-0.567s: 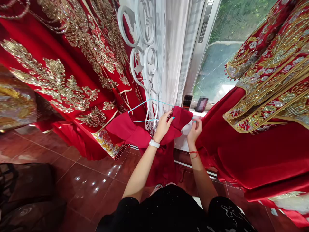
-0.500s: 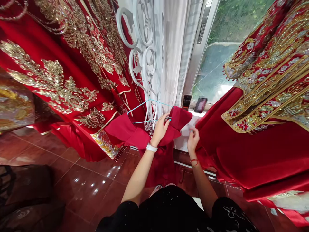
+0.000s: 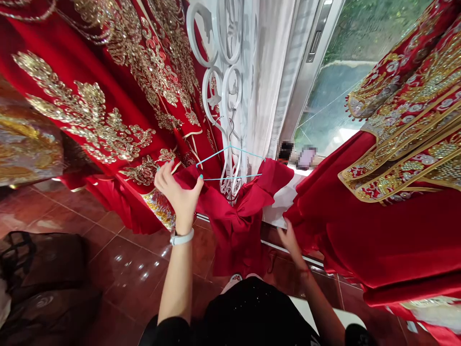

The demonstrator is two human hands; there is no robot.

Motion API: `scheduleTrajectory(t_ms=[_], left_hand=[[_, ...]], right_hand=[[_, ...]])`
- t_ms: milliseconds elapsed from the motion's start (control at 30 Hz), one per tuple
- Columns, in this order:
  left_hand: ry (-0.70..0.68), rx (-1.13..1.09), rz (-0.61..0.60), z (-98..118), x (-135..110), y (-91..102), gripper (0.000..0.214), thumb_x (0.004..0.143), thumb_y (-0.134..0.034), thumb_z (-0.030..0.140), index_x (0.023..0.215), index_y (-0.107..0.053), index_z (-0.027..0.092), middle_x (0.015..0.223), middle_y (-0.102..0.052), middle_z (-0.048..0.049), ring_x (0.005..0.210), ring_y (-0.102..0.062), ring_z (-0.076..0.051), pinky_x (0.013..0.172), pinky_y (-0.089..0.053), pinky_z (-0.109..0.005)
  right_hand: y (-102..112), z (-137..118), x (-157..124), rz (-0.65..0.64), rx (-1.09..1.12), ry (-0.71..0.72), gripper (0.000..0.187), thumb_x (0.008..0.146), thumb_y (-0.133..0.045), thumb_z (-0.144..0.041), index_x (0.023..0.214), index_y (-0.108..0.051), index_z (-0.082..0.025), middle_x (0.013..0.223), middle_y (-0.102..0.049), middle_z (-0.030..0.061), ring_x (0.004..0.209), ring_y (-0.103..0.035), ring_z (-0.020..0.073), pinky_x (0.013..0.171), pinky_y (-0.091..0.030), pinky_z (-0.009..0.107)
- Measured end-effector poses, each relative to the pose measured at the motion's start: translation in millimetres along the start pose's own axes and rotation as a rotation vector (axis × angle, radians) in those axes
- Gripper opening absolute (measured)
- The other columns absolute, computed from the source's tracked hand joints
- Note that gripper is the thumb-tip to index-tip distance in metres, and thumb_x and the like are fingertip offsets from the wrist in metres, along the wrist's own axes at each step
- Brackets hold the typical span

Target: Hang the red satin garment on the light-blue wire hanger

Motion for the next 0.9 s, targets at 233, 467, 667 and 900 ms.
scheduleTrajectory(t_ms=[233,467,667,900], left_hand=[[0.134,0.223,-0.264,-9,7,-44.8,0.055,0.089,-0.057,0.032,0.139,-0.051,0.011,0.138,-0.056,-0.0212,0.135,-0.047,-0.037,0.119,-0.03,-0.054],[0.038,0.365,-0.399,-6,7,-41.2,0.049,0.096,-0.041,0.023,0.139,-0.055,0.005,0.138,-0.058,-0.025,0.131,-0.051,-0.039,0.114,-0.038,-0.052],[-0.013,0.414,-0.461,-5,9,-37.4,0.053,0.096,-0.036,0.017,0.144,-0.05,0.001,0.145,-0.054,-0.0267,0.133,-0.05,-0.041,0.114,-0.038,-0.055],[-0.006,0.374,-0.462,-10,10,-36.4,0.053,0.089,-0.046,0.015,0.141,-0.053,0.008,0.146,-0.055,-0.0217,0.135,-0.05,-0.038,0.116,-0.038,-0.054]], right_hand=[[-19,-164,140,0.248,-0.266,0.318,0.065,0.086,-0.061,-0.037,0.148,-0.043,-0.026,0.158,-0.037,0.0146,0.148,-0.031,0.0361,0.119,-0.028,0.063],[-53,-184,160,0.121,-0.531,0.262,0.041,0.092,-0.049,-0.019,0.131,-0.06,-0.021,0.143,-0.05,0.0183,0.139,-0.036,0.0432,0.11,-0.031,0.068],[-44,-179,170,-0.059,-0.675,0.412,0.039,0.095,-0.041,-0.012,0.13,-0.056,-0.018,0.128,-0.057,0.0197,0.125,-0.05,0.0345,0.107,-0.038,0.055],[-42,-183,171,-0.135,-0.805,0.391,0.039,0.096,-0.036,-0.011,0.13,-0.053,-0.017,0.123,-0.059,0.0212,0.118,-0.054,0.0357,0.102,-0.041,0.054]])
Point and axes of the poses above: each hand's wrist, its own x-axis towards the middle knuckle, its own y-axis out of the back of the hand, z = x × y, the point moved 4 cm from there along x, towards the middle knuckle
